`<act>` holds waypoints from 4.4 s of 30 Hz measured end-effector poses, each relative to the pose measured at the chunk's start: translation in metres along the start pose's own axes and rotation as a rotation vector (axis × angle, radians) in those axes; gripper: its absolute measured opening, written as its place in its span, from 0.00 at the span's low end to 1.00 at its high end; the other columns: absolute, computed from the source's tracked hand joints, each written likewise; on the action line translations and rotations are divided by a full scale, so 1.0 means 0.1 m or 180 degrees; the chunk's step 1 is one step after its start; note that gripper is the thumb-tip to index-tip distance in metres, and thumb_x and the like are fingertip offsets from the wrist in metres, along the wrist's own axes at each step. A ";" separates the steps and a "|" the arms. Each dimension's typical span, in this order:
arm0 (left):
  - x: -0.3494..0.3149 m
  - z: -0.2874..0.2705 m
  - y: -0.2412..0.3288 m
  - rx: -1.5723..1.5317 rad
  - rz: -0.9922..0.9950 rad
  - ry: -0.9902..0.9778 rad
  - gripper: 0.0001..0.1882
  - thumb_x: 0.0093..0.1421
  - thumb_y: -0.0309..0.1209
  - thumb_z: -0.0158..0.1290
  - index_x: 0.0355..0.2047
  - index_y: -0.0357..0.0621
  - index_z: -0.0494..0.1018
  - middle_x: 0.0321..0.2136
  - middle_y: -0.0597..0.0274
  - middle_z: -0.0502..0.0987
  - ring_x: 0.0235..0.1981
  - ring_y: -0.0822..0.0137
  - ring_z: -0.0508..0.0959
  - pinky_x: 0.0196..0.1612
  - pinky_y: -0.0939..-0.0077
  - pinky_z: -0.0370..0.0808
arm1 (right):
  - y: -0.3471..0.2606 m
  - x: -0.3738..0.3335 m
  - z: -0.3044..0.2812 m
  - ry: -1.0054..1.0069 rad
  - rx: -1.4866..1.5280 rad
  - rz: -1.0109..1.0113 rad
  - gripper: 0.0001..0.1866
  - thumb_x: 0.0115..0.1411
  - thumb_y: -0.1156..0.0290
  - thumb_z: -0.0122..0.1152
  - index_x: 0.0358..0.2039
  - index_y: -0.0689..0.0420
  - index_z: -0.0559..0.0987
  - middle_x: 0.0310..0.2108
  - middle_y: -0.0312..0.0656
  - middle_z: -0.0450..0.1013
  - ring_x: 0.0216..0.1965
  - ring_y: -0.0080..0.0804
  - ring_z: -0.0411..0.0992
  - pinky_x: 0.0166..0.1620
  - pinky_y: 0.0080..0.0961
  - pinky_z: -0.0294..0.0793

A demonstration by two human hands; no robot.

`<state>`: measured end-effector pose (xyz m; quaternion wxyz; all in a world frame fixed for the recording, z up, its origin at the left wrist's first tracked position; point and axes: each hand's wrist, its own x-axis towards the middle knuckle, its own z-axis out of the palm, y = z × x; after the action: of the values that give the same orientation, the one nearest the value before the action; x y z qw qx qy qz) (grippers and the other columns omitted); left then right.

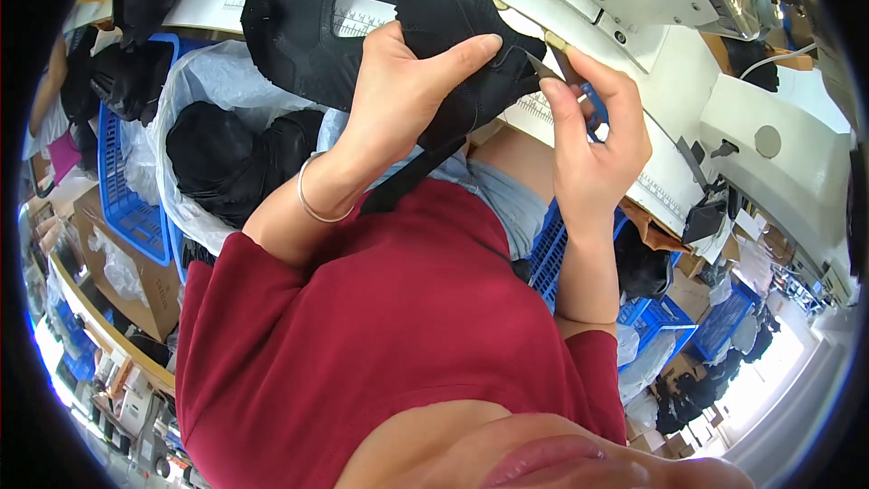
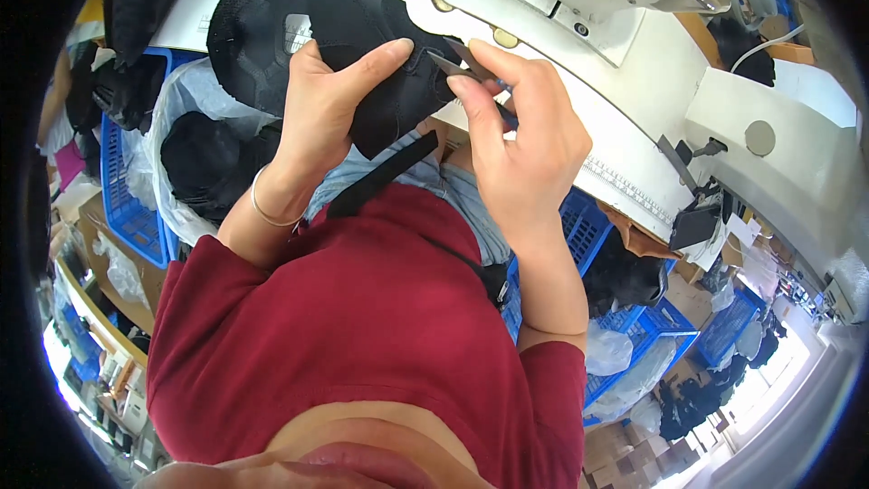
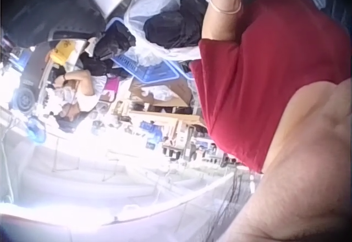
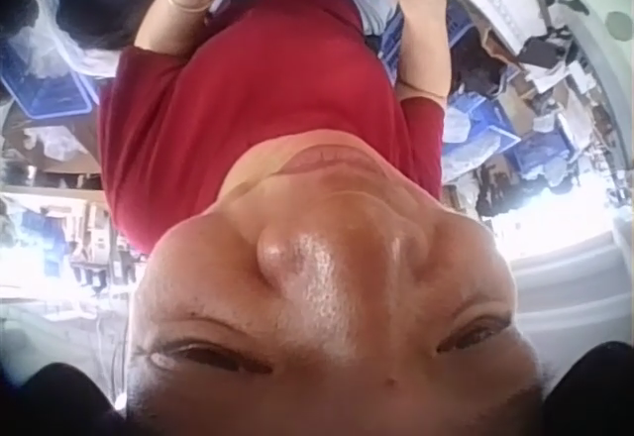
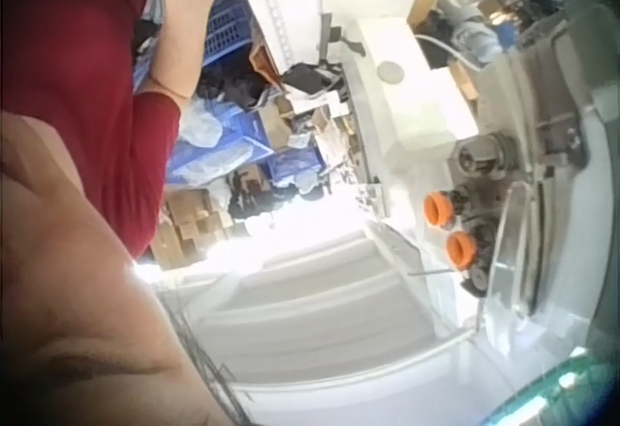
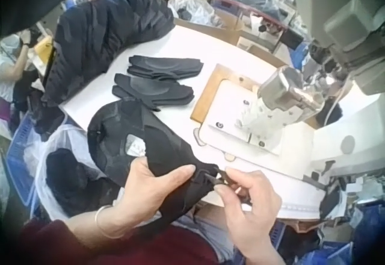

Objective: Sewing and trimming black shoe upper components using a sewing machine.

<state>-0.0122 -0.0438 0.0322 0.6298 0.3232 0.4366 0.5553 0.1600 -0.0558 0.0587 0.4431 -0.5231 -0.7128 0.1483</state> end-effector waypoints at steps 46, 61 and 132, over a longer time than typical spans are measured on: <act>-0.05 -0.07 -0.04 0.0163 0.0159 0.0015 0.10 0.59 0.27 0.62 0.38 0.31 0.80 0.31 0.61 0.83 0.29 0.77 0.81 0.32 0.83 0.78 | 0.03 -0.04 0.08 -0.0071 -0.0159 -0.0170 0.14 0.50 0.77 0.73 0.38 0.57 0.82 0.28 0.38 0.77 0.25 0.27 0.77 0.26 0.21 0.73; -0.07 -0.07 -0.03 0.0199 0.0379 0.0010 0.09 0.60 0.26 0.62 0.37 0.30 0.80 0.31 0.62 0.83 0.30 0.77 0.80 0.34 0.82 0.78 | -0.01 -0.03 0.16 -0.0078 0.0177 0.0023 0.13 0.49 0.71 0.74 0.37 0.52 0.83 0.27 0.34 0.77 0.22 0.29 0.73 0.25 0.24 0.68; -0.14 0.02 0.09 -0.0042 0.0725 0.0151 0.06 0.63 0.25 0.58 0.37 0.33 0.80 0.31 0.64 0.83 0.30 0.79 0.79 0.34 0.84 0.76 | -0.11 -0.09 0.05 -0.0443 0.0235 0.0543 0.14 0.55 0.74 0.72 0.40 0.60 0.78 0.31 0.40 0.75 0.28 0.23 0.74 0.30 0.18 0.70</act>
<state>-0.0142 -0.0564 0.0435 0.5542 0.3533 0.4082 0.6336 0.1502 -0.0675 0.0591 0.3972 -0.5537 -0.6888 0.2476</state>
